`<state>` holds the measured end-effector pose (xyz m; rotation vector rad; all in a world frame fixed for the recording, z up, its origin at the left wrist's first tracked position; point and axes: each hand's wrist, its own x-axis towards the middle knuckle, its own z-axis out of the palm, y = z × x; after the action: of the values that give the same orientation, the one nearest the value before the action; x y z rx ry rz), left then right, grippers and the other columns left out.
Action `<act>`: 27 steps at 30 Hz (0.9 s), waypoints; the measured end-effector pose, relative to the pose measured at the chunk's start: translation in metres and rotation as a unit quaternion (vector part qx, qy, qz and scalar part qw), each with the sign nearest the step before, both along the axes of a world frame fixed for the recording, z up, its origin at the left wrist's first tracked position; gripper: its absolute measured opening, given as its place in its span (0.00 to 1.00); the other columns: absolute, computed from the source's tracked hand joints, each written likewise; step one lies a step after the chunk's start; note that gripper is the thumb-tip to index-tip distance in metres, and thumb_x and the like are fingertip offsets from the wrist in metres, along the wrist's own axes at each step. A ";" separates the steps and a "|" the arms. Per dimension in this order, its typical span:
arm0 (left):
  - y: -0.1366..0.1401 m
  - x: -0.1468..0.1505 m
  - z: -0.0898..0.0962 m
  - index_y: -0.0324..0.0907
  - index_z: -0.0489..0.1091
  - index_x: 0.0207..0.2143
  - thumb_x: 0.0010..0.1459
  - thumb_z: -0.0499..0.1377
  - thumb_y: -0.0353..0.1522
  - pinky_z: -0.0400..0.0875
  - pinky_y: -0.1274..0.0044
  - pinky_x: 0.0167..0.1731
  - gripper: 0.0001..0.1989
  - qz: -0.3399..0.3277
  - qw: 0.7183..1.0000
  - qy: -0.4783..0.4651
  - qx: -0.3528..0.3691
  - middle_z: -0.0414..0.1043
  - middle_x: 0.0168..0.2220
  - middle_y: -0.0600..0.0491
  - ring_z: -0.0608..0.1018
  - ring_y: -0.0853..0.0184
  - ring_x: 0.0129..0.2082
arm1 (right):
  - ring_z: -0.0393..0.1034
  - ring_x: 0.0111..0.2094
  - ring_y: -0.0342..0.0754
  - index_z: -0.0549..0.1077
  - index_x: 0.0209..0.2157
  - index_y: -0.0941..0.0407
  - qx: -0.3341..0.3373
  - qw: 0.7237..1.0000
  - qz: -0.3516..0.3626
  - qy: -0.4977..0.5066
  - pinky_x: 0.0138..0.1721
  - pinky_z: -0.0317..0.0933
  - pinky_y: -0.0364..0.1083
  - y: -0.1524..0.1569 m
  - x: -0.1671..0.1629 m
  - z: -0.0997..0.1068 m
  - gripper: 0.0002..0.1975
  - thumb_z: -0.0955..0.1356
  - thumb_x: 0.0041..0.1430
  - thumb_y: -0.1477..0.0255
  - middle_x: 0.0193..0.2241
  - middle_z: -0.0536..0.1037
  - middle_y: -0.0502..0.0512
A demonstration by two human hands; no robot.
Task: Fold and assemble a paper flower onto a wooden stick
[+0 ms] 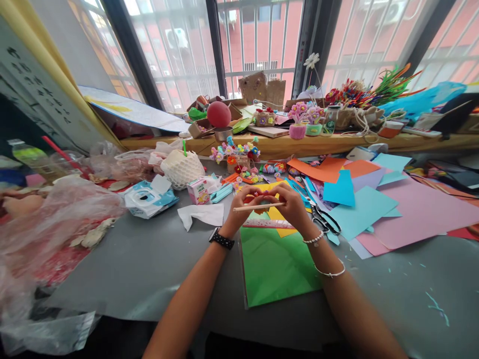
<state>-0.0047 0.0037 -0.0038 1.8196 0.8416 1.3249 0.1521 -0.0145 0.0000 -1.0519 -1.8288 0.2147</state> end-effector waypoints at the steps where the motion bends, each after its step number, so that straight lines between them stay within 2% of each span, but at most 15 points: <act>1: 0.000 0.000 0.000 0.38 0.65 0.29 0.48 0.59 0.37 0.70 0.80 0.25 0.11 -0.005 1.000 -0.002 -0.010 0.65 0.31 0.53 0.71 0.73 0.27 | 0.55 0.20 0.39 0.70 0.26 0.57 -0.001 1.000 0.001 -0.003 0.22 0.51 0.40 0.000 0.000 0.000 0.15 0.62 0.55 0.59 0.25 0.68 0.51; 6: -0.003 0.000 0.004 0.38 0.65 0.29 0.48 0.59 0.37 0.69 0.82 0.25 0.11 -0.020 0.999 0.000 -0.028 0.65 0.28 0.54 0.71 0.74 0.26 | 0.53 0.19 0.39 0.69 0.28 0.58 -0.007 1.000 -0.009 -0.004 0.22 0.49 0.41 -0.002 -0.002 0.001 0.15 0.62 0.54 0.60 0.23 0.68 0.50; 13: -0.004 -0.003 0.006 0.38 0.66 0.30 0.48 0.58 0.38 0.67 0.83 0.24 0.12 -0.048 0.997 0.012 -0.060 0.66 0.28 0.54 0.71 0.74 0.26 | 0.52 0.19 0.38 0.67 0.25 0.57 -0.023 1.000 0.002 0.010 0.21 0.48 0.40 -0.002 0.000 0.001 0.14 0.64 0.53 0.60 0.21 0.66 0.48; 18: 0.002 -0.007 0.003 0.39 0.64 0.34 0.47 0.60 0.36 0.68 0.80 0.31 0.13 -0.104 0.994 0.016 -0.030 0.67 0.33 0.52 0.72 0.72 0.32 | 0.53 0.19 0.38 0.67 0.24 0.57 -0.023 1.000 0.020 0.007 0.21 0.48 0.40 -0.002 0.001 0.000 0.12 0.64 0.53 0.62 0.21 0.66 0.47; 22: 0.002 -0.009 0.006 0.39 0.64 0.32 0.46 0.60 0.36 0.68 0.79 0.33 0.12 -0.096 0.994 0.048 -0.013 0.68 0.32 0.52 0.72 0.72 0.33 | 0.53 0.20 0.38 0.67 0.25 0.57 -0.022 0.999 0.041 0.015 0.21 0.49 0.40 -0.002 0.001 0.001 0.11 0.65 0.52 0.64 0.22 0.67 0.48; 27: 0.001 -0.010 0.007 0.39 0.64 0.30 0.45 0.61 0.38 0.68 0.79 0.30 0.14 -0.097 0.993 0.063 -0.009 0.67 0.30 0.53 0.72 0.72 0.31 | 0.55 0.20 0.37 0.67 0.25 0.58 -0.069 0.995 0.060 0.023 0.21 0.50 0.39 -0.002 0.005 0.002 0.07 0.66 0.50 0.68 0.22 0.68 0.48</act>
<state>-0.0144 0.0051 0.0036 1.9331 0.7195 1.0856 0.1568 -0.0164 0.0024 -1.0227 -1.8577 0.4405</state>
